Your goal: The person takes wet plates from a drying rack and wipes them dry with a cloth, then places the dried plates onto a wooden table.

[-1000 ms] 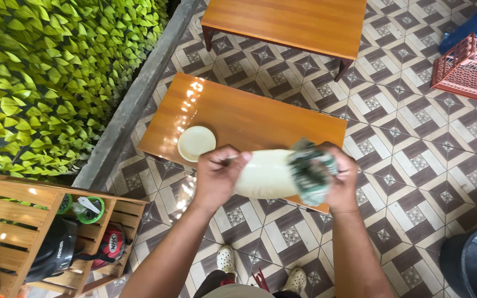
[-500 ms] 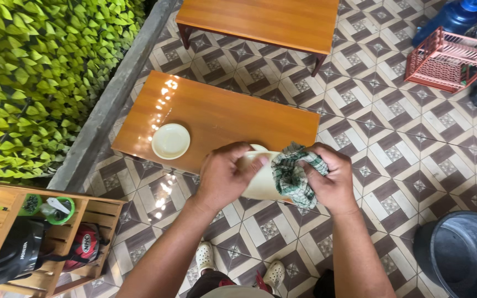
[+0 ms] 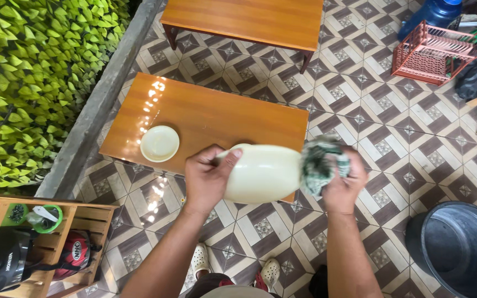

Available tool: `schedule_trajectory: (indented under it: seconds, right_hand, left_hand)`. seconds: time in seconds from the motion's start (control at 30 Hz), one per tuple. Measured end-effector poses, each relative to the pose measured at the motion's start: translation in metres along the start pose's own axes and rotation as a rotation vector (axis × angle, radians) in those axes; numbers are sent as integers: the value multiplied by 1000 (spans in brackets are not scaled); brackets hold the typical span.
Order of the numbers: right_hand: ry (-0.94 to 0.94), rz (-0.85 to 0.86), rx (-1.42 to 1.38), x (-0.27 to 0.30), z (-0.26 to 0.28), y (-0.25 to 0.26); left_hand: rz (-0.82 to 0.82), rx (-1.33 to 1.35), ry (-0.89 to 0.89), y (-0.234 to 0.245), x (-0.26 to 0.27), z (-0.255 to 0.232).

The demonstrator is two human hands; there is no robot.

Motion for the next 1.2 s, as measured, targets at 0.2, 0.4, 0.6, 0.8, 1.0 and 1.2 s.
schedule_trajectory:
  seconds: [0.2,0.4,0.6,0.8,1.0,1.2]
  right_hand:
    - [190,-20,422,20,34,-58]
    - [590,153,815,35,96,-137]
    - [591,56,675,-2,91,-121]
    - [-305,-112,-123,9,-17,-85]
    - [163,-113,245,60,-19,-105]
    - [1011,283,934,51,44,-105]
  left_hand:
    - [-67,109,-58,4,-11,-3]
    - [-26,118,13,-4,-5,17]
    - [9,269,12,7,-10,43]
    - [-173,661,77,20,-4,46]
    - [-187,828,319,17,-22,33]
    - [-175,931,456,20,-35,66]
Point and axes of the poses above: each hand's wrist, its own x-axis away from the middle knuckle, its own y-axis out of the back of the hand, z = x × y, the point moved 6 cm from there along -x, towards the middle knuckle, and after that the axes turned 4 degrees about x, right-handed, at the moved point
